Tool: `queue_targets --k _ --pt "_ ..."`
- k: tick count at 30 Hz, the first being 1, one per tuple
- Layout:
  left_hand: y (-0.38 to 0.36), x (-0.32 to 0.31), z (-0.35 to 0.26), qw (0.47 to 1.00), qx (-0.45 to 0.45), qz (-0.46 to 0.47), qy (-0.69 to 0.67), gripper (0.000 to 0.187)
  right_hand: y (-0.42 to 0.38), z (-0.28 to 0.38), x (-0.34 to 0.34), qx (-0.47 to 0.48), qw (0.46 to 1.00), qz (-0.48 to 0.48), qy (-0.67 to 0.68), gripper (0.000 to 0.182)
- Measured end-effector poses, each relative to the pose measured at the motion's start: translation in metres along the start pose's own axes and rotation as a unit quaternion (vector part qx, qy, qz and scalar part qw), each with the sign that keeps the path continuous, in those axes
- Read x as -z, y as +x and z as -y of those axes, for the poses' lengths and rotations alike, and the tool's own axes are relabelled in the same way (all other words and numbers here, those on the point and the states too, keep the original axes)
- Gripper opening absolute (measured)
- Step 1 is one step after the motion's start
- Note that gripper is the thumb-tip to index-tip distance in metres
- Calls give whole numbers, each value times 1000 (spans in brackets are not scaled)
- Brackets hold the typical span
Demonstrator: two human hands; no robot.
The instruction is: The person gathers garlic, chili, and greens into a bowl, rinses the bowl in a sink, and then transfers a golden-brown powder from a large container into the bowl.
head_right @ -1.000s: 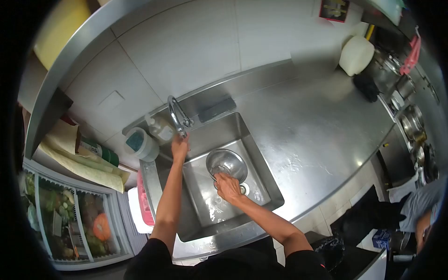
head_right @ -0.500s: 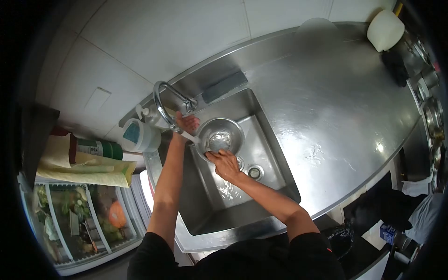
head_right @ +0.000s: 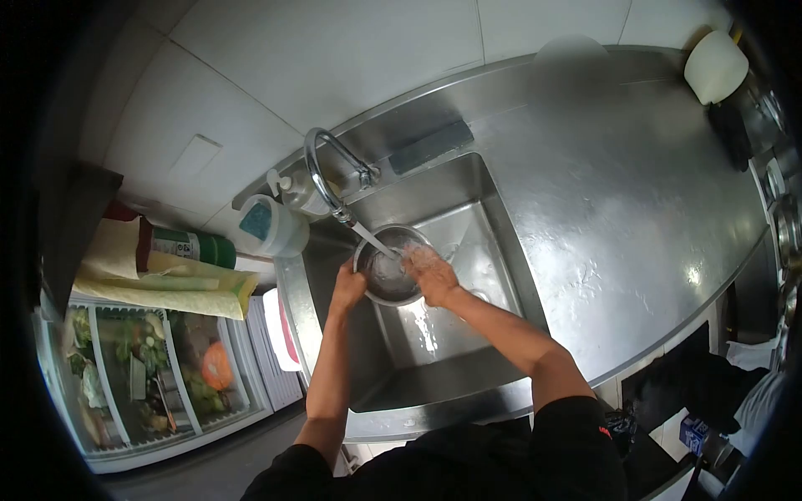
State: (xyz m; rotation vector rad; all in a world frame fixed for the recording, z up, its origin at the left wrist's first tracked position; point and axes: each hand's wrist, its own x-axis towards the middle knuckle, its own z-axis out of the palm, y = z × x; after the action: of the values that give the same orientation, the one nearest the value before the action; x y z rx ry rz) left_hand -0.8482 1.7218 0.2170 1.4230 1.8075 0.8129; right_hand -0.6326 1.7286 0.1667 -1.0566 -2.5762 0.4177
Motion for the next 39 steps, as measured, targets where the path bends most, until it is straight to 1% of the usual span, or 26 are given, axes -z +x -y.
queue_targets --k 1,2,3,4,5,6,8,9,10,13,14,17,18,21,22,25,26,28,29,30,33,34,36,37,38,39 --pt "0 1 -9 1000 12 -12 25 40 3 -9 -5 -12 999 -37 -33 63" --pt "2 0 -26 998 24 -24 49 43 7 -3 16 46 989 -127 -63 49" --pt "5 -3 -38 996 36 -34 73 46 11 3 24 15 999 -32 11 40" --pt "11 -6 -40 999 32 -16 34 45 16 10 30 -17 994 63 85 32" --pt "19 -10 -42 1000 27 1 -7 45 22 15 35 -49 974 157 154 25" --pt "27 -14 -44 998 22 18 -47 45 20 27 34 -61 965 -24 255 19" --pt "28 -24 -69 994 -70 -40 -79 46 28 43 52 -143 913 -111 366 21" --pt "27 -26 -82 987 -114 -68 -95 47 30 50 60 -183 877 -153 418 22" --pt "29 -22 -89 989 -52 -16 -136 49 32 52 65 -190 850 -201 449 28" --pt "46 -11 -70 963 45 54 -259 53 47 47 78 -298 732 -265 553 34" --pt "54 -25 -31 917 62 -2 -394 52 44 44 97 -326 737 -228 547 41" --pt "29 -43 -42 812 126 -15 -570 47 57 43 91 -303 632 -315 639 42" --pt "17 -53 -51 767 136 -29 -627 44 62 39 71 -297 615 -316 659 43" --pt "-14 -62 -90 735 140 -16 -663 45 62 49 73 -281 771 -327 468 35" --pt "-21 -55 -97 695 226 78 -678 43 58 47 70 -299 865 -203 347 30" --pt "-22 -55 -77 824 165 56 -539 41 40 45 47 -159 955 -130 213 34" --pt "-17 -54 -64 852 137 45 -503 36 37 49 58 -159 968 -13 193 41" --pt "-6 -35 -27 865 213 53 -452 33 22 42 46 -57 983 -18 173 47" --pt "-7 -23 -38 868 251 57 -424 31 13 35 45 -5 986 -21 163 50" --pt "-19 -15 -50 895 215 -12 -391 34 11 18 48 24 991 87 101 58" --pt "-29 -8 -37 953 191 52 -228 38 18 -39 43 120 989 25 -86 62" --pt "-36 -9 -48 950 203 30 -235 33 28 -42 53 140 986 26 -86 60" --pt "-36 -5 -32 932 270 35 -239 24 48 -43 83 179 979 28 -89 57" --pt "-34 -5 -22 922 301 38 -241 19 63 -45 84 141 986 -20 -84 56" --pt "-35 -7 -10 924 307 60 -221 12 81 -43 81 102 989 -67 -79 55" --pt "-39 -12 1 905 322 64 -271 15 99 -40 79 62 989 -114 -74 55"
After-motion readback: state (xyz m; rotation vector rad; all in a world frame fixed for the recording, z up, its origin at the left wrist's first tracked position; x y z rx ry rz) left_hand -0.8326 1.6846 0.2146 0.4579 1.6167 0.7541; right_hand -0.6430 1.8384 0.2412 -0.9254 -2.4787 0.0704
